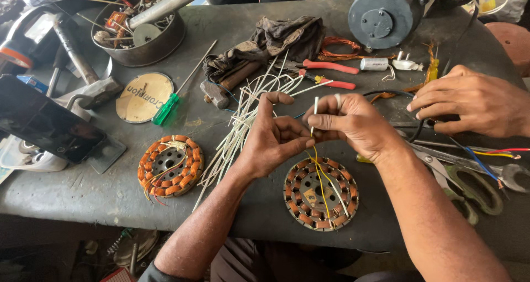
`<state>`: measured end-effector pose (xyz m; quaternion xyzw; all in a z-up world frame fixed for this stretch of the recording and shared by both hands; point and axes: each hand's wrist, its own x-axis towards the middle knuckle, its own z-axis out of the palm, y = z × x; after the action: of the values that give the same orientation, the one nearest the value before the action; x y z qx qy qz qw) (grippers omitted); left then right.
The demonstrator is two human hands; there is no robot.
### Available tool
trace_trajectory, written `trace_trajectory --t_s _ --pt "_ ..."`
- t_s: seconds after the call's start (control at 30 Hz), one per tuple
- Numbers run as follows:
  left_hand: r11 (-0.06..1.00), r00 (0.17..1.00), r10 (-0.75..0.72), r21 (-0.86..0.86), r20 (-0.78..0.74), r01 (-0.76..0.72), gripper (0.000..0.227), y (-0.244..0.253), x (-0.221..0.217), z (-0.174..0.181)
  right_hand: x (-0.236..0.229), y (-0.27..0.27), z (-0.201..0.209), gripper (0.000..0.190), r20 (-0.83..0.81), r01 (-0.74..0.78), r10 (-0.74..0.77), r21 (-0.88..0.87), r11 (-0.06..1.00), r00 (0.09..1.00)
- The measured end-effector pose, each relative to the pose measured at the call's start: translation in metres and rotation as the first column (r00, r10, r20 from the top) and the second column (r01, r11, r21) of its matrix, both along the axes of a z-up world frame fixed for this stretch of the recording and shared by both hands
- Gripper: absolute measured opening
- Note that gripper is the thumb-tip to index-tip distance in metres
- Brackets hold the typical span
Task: The person sits on the floor and works on a motor stator, inserting and arranging insulated wires into the slots. They use scissors to cut the wires and a small tool to push the wires into place.
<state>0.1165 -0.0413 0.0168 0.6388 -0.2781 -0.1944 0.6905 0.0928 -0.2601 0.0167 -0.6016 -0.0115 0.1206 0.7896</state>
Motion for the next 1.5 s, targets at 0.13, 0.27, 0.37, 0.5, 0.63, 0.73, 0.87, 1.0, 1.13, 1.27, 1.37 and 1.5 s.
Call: trace_trajectory --t_s 0.13,0.27,0.37,0.5,0.63,0.73,0.87,1.0,1.13,1.27,1.37,1.5 --pt "1.0 1.0 -0.005 -0.03 -0.03 0.004 0.07 0.0 -0.001 0.001 -0.002 -0.001 0.004 0.013 0.042 0.02 -0.015 -0.11 0.994 0.999" --pt "1.0 1.0 -0.022 -0.009 -0.005 0.022 0.066 0.001 -0.001 0.0 -0.001 -0.002 0.004 0.012 -0.003 -0.023 0.022 -0.137 0.99 1.0" --pt "0.999 1.0 -0.028 -0.023 0.002 0.028 0.065 0.0 -0.001 -0.004 -0.001 -0.002 0.002 0.013 -0.007 -0.056 0.055 -0.167 0.984 0.998" --pt "0.999 0.999 -0.044 -0.02 -0.012 0.044 0.065 -0.002 -0.003 -0.005 -0.002 -0.006 0.005 0.012 -0.003 -0.132 0.134 -0.193 0.972 0.991" --pt "0.996 0.997 -0.08 -0.036 0.002 0.08 0.069 -0.003 -0.005 0.001 -0.004 -0.01 0.01 0.01 0.001 -0.177 0.181 -0.192 0.965 0.983" --pt "0.994 0.993 -0.112 0.024 0.028 0.111 0.081 0.0 -0.007 0.007 -0.003 -0.011 0.011 0.011 0.094 -0.121 0.148 -0.248 0.961 0.985" --pt "0.994 0.994 -0.108 0.009 -0.018 0.108 0.077 0.002 -0.006 0.005 -0.004 -0.01 0.007 0.011 0.108 -0.14 0.168 -0.229 0.963 0.98" --pt "0.992 0.991 -0.125 -0.002 -0.052 0.125 0.075 0.0 -0.005 0.003 -0.005 -0.011 0.009 0.012 0.152 -0.199 0.248 -0.279 0.939 0.957" --pt "0.99 0.99 -0.137 0.024 -0.034 0.138 0.076 0.0 -0.007 0.003 -0.008 -0.011 0.015 0.011 0.259 -0.215 0.34 -0.411 0.886 0.904" --pt "0.989 0.989 -0.144 0.036 -0.045 0.145 0.075 0.005 -0.005 0.006 -0.006 -0.009 0.018 0.017 0.182 -0.088 0.125 -0.198 0.976 0.975" --pt "0.991 0.989 -0.136 -0.006 -0.051 0.136 0.076 0.005 -0.008 0.008 -0.006 -0.012 0.015 0.012 0.227 0.015 0.017 -0.139 0.99 0.974" --pt "0.986 0.984 -0.163 -0.043 -0.074 0.16 0.068 0.009 -0.012 0.01 -0.008 -0.009 0.008 0.012 0.425 0.096 -0.022 -0.153 0.984 0.905"
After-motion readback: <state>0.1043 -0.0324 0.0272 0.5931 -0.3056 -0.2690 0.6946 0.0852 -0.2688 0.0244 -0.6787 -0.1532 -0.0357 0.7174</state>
